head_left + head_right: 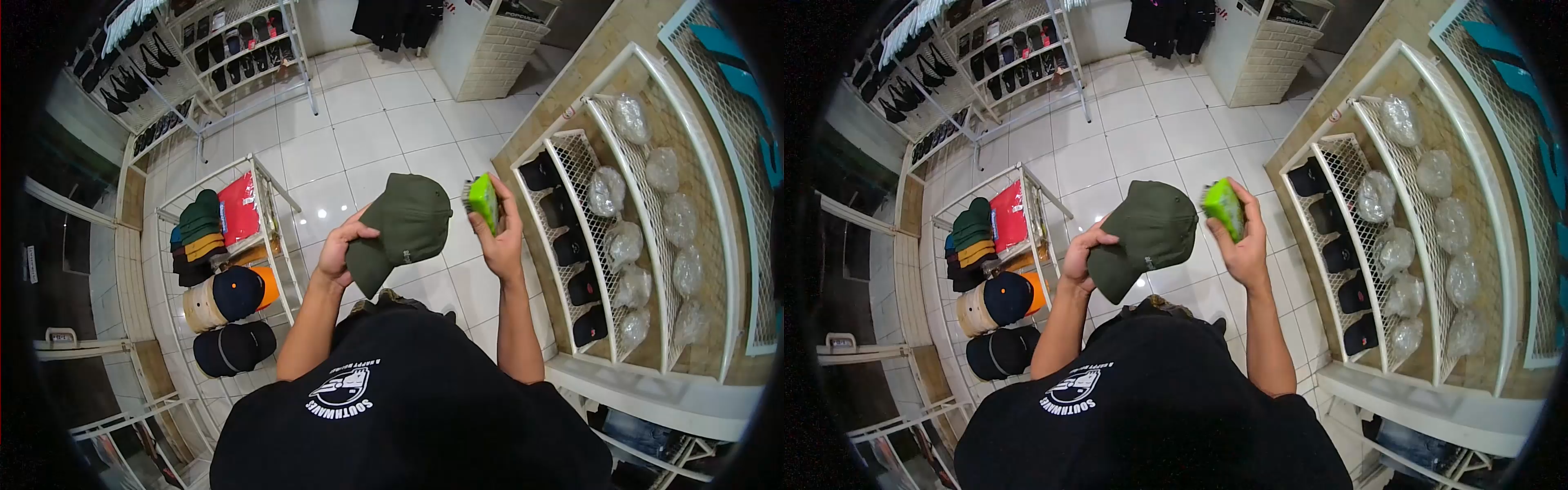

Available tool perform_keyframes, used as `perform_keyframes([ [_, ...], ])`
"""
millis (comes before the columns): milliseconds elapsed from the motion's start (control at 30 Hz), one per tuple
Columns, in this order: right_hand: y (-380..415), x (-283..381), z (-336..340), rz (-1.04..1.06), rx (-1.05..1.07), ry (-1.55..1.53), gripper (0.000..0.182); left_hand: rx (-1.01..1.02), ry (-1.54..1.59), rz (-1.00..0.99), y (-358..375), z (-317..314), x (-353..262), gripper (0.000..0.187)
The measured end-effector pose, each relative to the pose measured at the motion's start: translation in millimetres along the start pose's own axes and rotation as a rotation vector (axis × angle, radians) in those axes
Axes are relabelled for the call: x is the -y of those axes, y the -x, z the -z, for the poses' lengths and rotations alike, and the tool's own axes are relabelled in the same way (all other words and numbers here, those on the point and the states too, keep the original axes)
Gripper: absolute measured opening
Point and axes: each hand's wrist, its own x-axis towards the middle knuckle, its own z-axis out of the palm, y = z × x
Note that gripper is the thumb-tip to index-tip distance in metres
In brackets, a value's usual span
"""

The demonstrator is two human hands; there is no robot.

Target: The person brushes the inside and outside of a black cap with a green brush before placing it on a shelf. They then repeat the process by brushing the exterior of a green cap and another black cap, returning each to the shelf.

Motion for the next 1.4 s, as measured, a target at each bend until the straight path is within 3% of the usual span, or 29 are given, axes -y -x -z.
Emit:
perform_keyframes([
  [33,-2,16,-8,-0.003,-0.001,-0.004,0.061,-0.004,-0.002,0.002,-2,-2,2,0.073],
  [100,-7,33,-18,0.239,0.273,0.350,0.064,0.052,-0.080,0.004,-6,-7,6,0.073],
  [133,-11,29,-19,0.213,0.362,0.400,0.065,0.115,-0.098,-0.002,-7,-11,7,0.072],
  [300,-31,29,-27,0.221,0.271,0.477,0.069,0.030,-0.287,-0.024,-8,-23,8,0.070],
  [367,-18,29,-33,0.473,0.491,0.772,0.074,0.051,-0.289,-0.146,-15,-17,7,0.071],
  [433,-6,28,-33,0.387,0.637,0.734,0.075,0.060,-0.214,-0.146,-19,-8,9,0.071],
  [500,-14,18,-32,0.372,0.607,0.740,0.072,-0.025,-0.286,-0.156,-21,1,18,0.071],
  [600,-27,12,-46,0.318,0.286,0.774,0.071,-0.012,-0.213,-0.150,-22,0,22,0.069],
  [633,-21,11,-50,0.320,0.284,0.775,0.071,-0.014,-0.202,-0.172,-24,0,20,0.068],
  [700,4,11,-52,0.442,0.502,0.833,0.072,0.004,-0.101,-0.184,-26,6,14,0.067],
  [767,20,4,-46,0.415,0.666,0.792,0.076,0.017,0.006,-0.188,-26,8,14,0.066],
  [833,4,2,-45,0.420,0.488,0.810,0.076,-0.105,-0.171,-0.170,-24,4,22,0.064],
  [900,-16,7,-50,0.335,0.289,0.820,0.075,-0.023,-0.250,-0.154,-23,-1,25,0.063],
  [967,-10,5,-52,0.301,0.284,0.804,0.074,-0.060,-0.132,-0.174,-27,-1,25,0.063],
  [1067,27,-9,-42,0.406,0.647,0.780,0.075,-0.029,0.010,-0.191,-27,1,16,0.061],
  [1100,22,-10,-38,0.399,0.654,0.780,0.075,-0.034,0.017,-0.188,-27,2,20,0.061],
  [1167,3,-8,-33,0.390,0.428,0.834,0.075,-0.061,-0.261,-0.194,-27,4,31,0.060],
  [1233,-15,0,-39,0.282,0.282,0.808,0.074,-0.022,-0.276,-0.157,-30,0,35,0.060],
  [1300,-7,-7,-40,0.328,0.306,0.795,0.076,-0.048,-0.221,-0.208,-36,-3,36,0.060],
  [1400,29,-12,-25,0.456,0.541,0.781,0.081,-0.024,-0.043,-0.209,-35,-5,32,0.062],
])
